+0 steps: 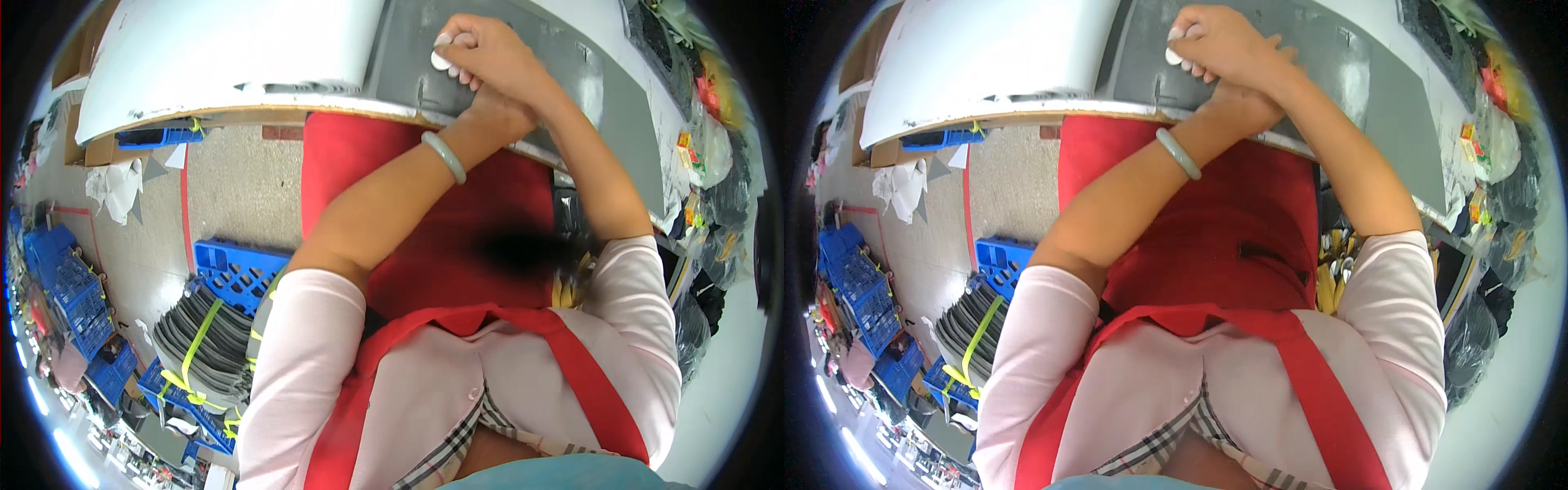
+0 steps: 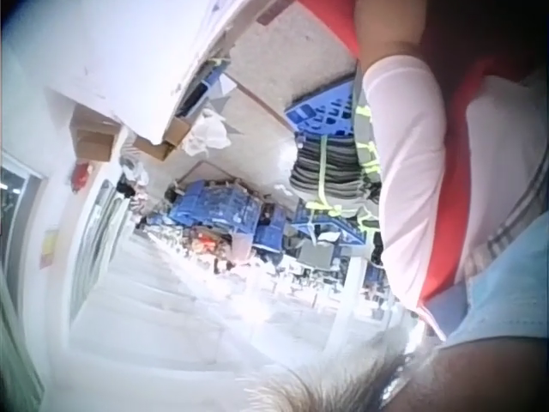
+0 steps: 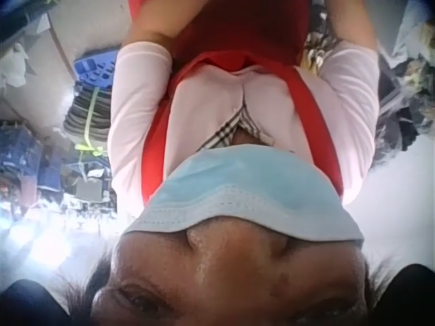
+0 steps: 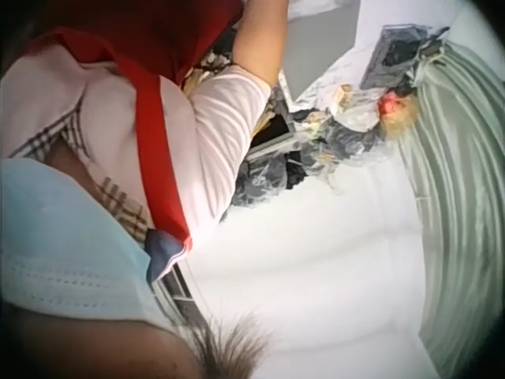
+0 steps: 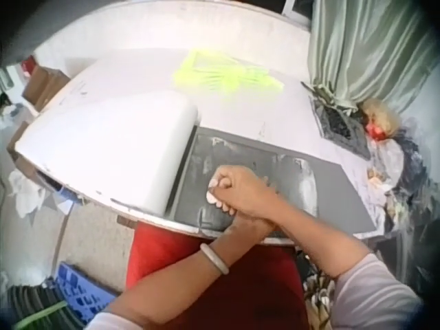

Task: The recorder is using a small circular tool to press or smooth a white material onto a metal component at a manufacturing workstation.

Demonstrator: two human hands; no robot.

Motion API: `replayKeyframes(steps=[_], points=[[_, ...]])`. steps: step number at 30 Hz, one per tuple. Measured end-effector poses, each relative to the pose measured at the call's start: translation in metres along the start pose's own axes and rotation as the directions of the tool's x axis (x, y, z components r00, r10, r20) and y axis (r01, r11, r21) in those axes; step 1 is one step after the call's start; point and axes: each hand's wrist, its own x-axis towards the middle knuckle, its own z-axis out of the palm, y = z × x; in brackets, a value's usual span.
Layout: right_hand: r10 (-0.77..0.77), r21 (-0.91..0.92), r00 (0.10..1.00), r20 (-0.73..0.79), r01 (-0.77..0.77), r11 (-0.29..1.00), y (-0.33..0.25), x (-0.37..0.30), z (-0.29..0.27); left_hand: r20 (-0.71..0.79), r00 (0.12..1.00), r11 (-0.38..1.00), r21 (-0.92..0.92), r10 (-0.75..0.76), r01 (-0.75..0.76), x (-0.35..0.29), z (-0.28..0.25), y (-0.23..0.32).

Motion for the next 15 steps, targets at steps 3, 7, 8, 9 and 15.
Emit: replayKeyframes(steps=[3, 7, 8, 9, 15], points=[[-0.018, -0.133, 0.999, 0.033, 0.023, 0.991, -0.009, -0.016, 0.023, 0.079, 0.99, 0.948, 0.29, 0.116, -0.135, -0.003, 0.001, -0.004], [-0.04, -0.322, 0.999, 0.025, 0.046, 0.946, -0.022, -0.016, 0.036, 0.155, 0.984, 0.925, 0.353, 0.088, -0.138, -0.001, 0.002, -0.005], [-0.014, -0.386, 1.0, 0.018, 0.02, 0.922, -0.024, -0.016, 0.037, 0.13, 0.986, 0.935, 0.327, 0.101, -0.139, 0.0, 0.003, -0.005], [-0.012, -0.385, 1.0, 0.02, 0.018, 0.923, -0.027, -0.016, 0.037, 0.105, 0.988, 0.943, 0.301, 0.116, -0.143, 0.001, 0.004, -0.006], [0.07, -0.646, 0.996, -0.046, -0.083, 0.758, -0.036, -0.039, 0.033, 0.011, 0.991, 0.962, 0.242, 0.13, -0.129, 0.0, 0.012, -0.011]])
